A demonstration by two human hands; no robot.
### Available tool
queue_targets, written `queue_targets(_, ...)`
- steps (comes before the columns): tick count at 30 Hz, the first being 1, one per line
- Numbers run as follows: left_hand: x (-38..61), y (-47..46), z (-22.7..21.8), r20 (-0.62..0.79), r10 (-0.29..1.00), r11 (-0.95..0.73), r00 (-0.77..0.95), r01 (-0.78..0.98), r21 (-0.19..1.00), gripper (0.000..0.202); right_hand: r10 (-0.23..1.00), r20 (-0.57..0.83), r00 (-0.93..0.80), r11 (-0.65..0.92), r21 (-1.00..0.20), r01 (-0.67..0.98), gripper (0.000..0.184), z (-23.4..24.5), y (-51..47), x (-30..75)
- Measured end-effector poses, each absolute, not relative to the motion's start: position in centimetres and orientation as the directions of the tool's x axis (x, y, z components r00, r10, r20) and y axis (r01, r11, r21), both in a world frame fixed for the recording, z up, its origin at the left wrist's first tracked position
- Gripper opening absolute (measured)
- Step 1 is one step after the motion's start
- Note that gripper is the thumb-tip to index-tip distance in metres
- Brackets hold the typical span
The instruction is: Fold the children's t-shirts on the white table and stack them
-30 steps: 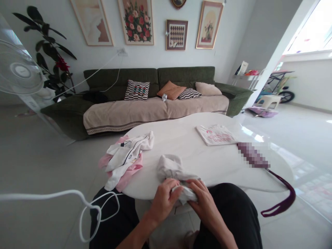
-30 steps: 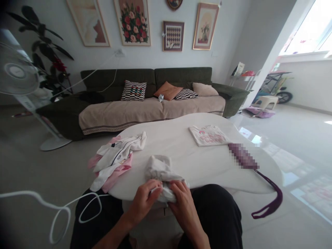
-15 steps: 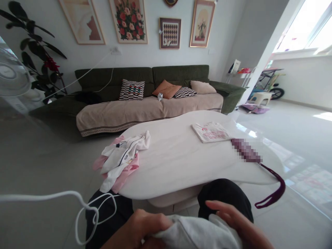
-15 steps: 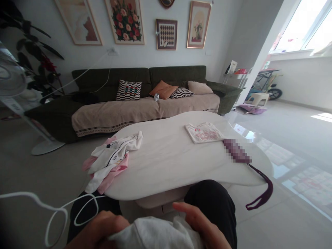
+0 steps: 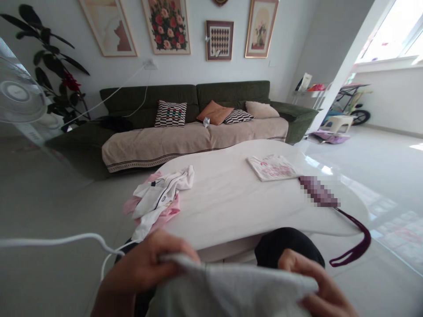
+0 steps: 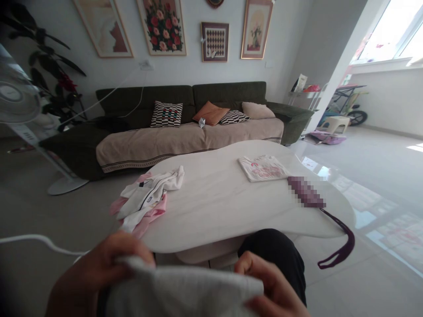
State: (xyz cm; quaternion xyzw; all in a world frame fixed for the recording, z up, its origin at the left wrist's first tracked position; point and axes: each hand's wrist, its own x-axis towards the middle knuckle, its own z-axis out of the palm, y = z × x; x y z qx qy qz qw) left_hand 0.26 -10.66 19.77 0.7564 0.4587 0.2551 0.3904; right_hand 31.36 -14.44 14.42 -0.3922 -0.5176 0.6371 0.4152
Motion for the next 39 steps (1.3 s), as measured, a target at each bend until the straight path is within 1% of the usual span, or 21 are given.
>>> queue_targets(1, 0.6, -8.6, 20.3, 0.053, 0.902, -0.305, 0.429, 0.545, 0.781, 0.038, 0.953, -0.076, -0.295, -0.112, -0.988, -0.106, 0.031, 15.0, -13.0, 31.4)
queue_targets(3, 2.0, -3.9, 21.0, 0.239, 0.937, -0.350, 0.256, 0.655, 0.670, 0.036, 0.986, 0.005, -0.169, -0.008, -0.997, -0.072, 0.024, 16.2, -9.1, 31.2)
queue_targets(5, 3.9, 0.7, 21.0, 0.436, 0.889, -0.393, 0.142, 0.724, 0.566, 0.032, 0.980, 0.197, -0.006, 0.196, -0.978, -0.073, 0.027, 17.1, -4.8, 30.5)
queue_targets(6, 5.0, 2.7, 20.7, 0.527, 0.847, -0.384, 0.066, 0.763, 0.520, 0.030, 0.954, 0.293, 0.069, 0.295, -0.955, -0.027, 0.033, 17.2, -2.7, 29.9)
queue_targets(7, 6.1, 4.3, 20.3, 0.589, 0.808, -0.360, 0.016, 0.806, 0.471, 0.030, 0.920, 0.372, 0.128, 0.367, -0.928, 0.058, 0.041, 17.1, -1.0, 29.4)
queue_targets(9, 7.8, 6.4, 19.0, 0.625, 0.780, -0.284, -0.026, 0.875, 0.392, 0.049, 0.863, 0.475, 0.173, 0.410, -0.858, 0.309, 0.057, 16.0, 1.5, 28.8)
queue_targets(11, 8.7, 6.6, 16.6, 0.578, 0.816, -0.223, -0.017, 0.913, 0.341, 0.065, 0.865, 0.486, 0.130, 0.341, -0.756, 0.559, 0.064, 13.5, 2.4, 29.1)
queue_targets(14, 8.7, 3.7, 11.1, 0.363, 0.925, -0.224, 0.113, 0.933, 0.281, 0.061, 0.943, 0.334, 0.006, 0.196, -0.566, 0.801, 0.055, 7.8, 1.9, 31.0)
queue_targets(16, 8.1, 0.6, 6.8, 0.110, 0.972, -0.230, 0.207, 0.937, 0.262, 0.060, 0.982, 0.182, -0.042, 0.119, -0.437, 0.891, 0.049, 3.8, 0.8, 32.5)
queue_targets(17, 7.7, -0.9, 4.8, -0.010, 0.979, -0.197, 0.206, 0.949, 0.248, 0.064, 0.991, 0.118, -0.058, 0.100, -0.386, 0.917, 0.046, 2.1, 0.2, 33.1)
queue_targets(18, 7.4, -2.2, 3.0, -0.084, 0.984, -0.135, 0.156, 0.968, 0.213, 0.066, 0.995, 0.076, -0.062, 0.085, -0.349, 0.933, 0.045, 0.5, -0.5, 33.4)
queue_targets(19, 7.1, -3.2, 1.5, -0.088, 0.990, -0.098, 0.114, 0.980, 0.175, 0.066, 0.996, 0.060, -0.062, 0.078, -0.329, 0.941, 0.043, -0.7, -1.1, 33.5)
queue_targets(21, 6.9, -4.0, -0.5, -0.049, 0.996, -0.069, 0.075, 0.990, 0.123, 0.068, 0.993, 0.098, -0.059, 0.089, -0.346, 0.934, 0.039, -2.1, -2.1, 33.0)
queue_targets(23, 7.2, -2.9, -1.2, -0.012, 0.996, -0.089, 0.090, 0.990, 0.108, 0.069, 0.982, 0.182, -0.056, 0.128, -0.416, 0.900, 0.033, -2.3, -2.8, 32.0)
queue_targets(26, 7.5, 1.5, -0.6, -0.027, 0.987, -0.157, 0.161, 0.980, 0.121, 0.067, 0.971, 0.238, 0.002, 0.150, -0.620, 0.770, 0.032, -1.2, -3.1, 30.6)
queue_targets(28, 7.2, 5.1, 0.4, -0.036, 0.983, -0.174, 0.180, 0.977, 0.122, 0.059, 0.974, 0.186, 0.134, 0.063, -0.780, 0.623, 0.038, -0.2, -3.3, 30.5)
queue_targets(30, 6.5, 8.1, 1.6, -0.010, 0.990, -0.137, 0.139, 0.984, 0.117, 0.049, 0.963, 0.068, 0.262, -0.057, -0.895, 0.442, 0.045, 0.7, -3.7, 31.0)
queue_targets(33, 5.7, 10.4, 3.0, 0.063, 0.997, -0.061, 0.053, 0.991, 0.123, 0.046, 0.958, -0.070, 0.277, -0.145, -0.955, 0.260, 0.050, 1.5, -5.1, 32.8)
queue_targets(35, 5.8, 10.2, 3.4, 0.096, 0.994, -0.055, 0.043, 0.990, 0.133, 0.046, 0.972, -0.081, 0.222, -0.145, -0.947, 0.288, 0.051, 1.8, -6.1, 34.5)
queue_targets(37, 6.1, 9.0, 3.0, 0.112, 0.991, -0.094, 0.078, 0.986, 0.140, 0.044, 0.989, -0.077, 0.128, -0.126, -0.889, 0.439, 0.047, 2.4, -6.7, 36.3)
queue_targets(39, 6.4, 7.1, 1.9, 0.104, 0.987, -0.138, 0.124, 0.979, 0.147, 0.044, 0.996, -0.086, 0.016, -0.077, -0.775, 0.627, 0.039, 3.2, -6.4, 37.7)
